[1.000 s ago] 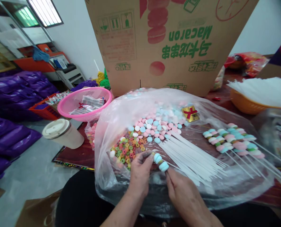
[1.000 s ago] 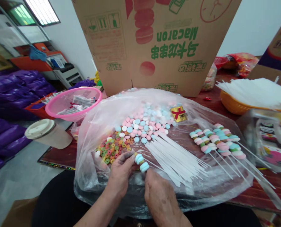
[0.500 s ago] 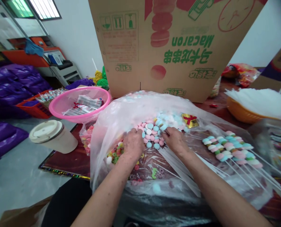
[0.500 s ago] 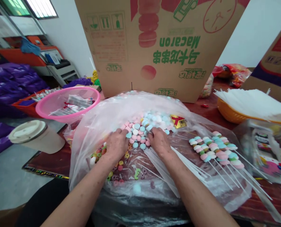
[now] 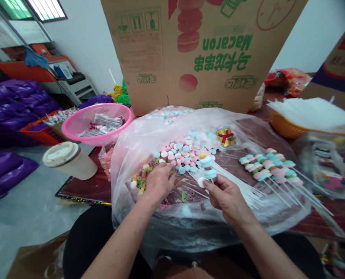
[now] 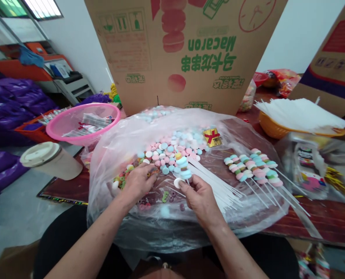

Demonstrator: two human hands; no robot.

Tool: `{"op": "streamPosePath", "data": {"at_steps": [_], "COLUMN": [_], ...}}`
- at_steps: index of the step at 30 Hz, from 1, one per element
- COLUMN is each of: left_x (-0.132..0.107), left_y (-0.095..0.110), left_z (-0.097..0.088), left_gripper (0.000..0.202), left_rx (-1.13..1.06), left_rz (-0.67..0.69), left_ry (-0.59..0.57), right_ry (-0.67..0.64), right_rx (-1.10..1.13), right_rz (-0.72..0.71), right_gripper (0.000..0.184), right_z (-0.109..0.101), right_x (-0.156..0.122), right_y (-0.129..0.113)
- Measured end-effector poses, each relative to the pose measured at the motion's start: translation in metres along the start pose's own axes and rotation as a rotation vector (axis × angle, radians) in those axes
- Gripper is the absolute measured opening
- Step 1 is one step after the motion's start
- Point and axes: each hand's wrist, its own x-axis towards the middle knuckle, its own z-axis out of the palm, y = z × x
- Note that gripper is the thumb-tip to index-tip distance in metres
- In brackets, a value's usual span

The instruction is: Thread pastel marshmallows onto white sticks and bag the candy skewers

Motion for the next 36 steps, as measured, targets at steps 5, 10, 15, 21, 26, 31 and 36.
{"op": "streamPosePath", "data": {"at_steps": [5,10,15,21,26,31,36], "left_x": [0.014,0.007,-0.029,-0.052,-0.055,-0.051,-0.049], "left_y": [0.017,0.027,0.042,0.053,0.045,0.030,0.019], "left_z": [0.019,0.031,0.021,0.005,0.017,0.022,0.022], "left_gripper": [0.019,0.009,0.020,0.020,0.034,0.024,0.019], "left_rx": [0.007,-0.178,-1.143,-1.533,-1.516,-1.349,-1.258], "left_rz": [-0.104,-0.086,-0.199,-0.209,-0.124,-0.117,-0.237], "left_ry": [-0.038,0.016,0.018,-0.151,-0.147,-0.059,0.079], "right_ry": [0.030,0.043,-0.042,0.007,0.047,-0.132,-0.172], "right_rx": [0.135,0.161,0.173,0.266,0.221,-0.198,-0.788], "right_rz": [0.020,0.032,0.029,0.059,0.072,0.031,-0.212], "right_gripper": [0.032,0.032,0.033,0.034,0.036,0.034,0.032], "right_z": [-0.008,-0.011,0.000,0.012,0.015,-0.007,-0.028], "right_x": [-0.015,-0.019,-0.016,-0.020,-0.021,-0.031,-0.058], "right_y": [0.008,0.004,0.004,0.009,0.011,0.000,-0.006]}}
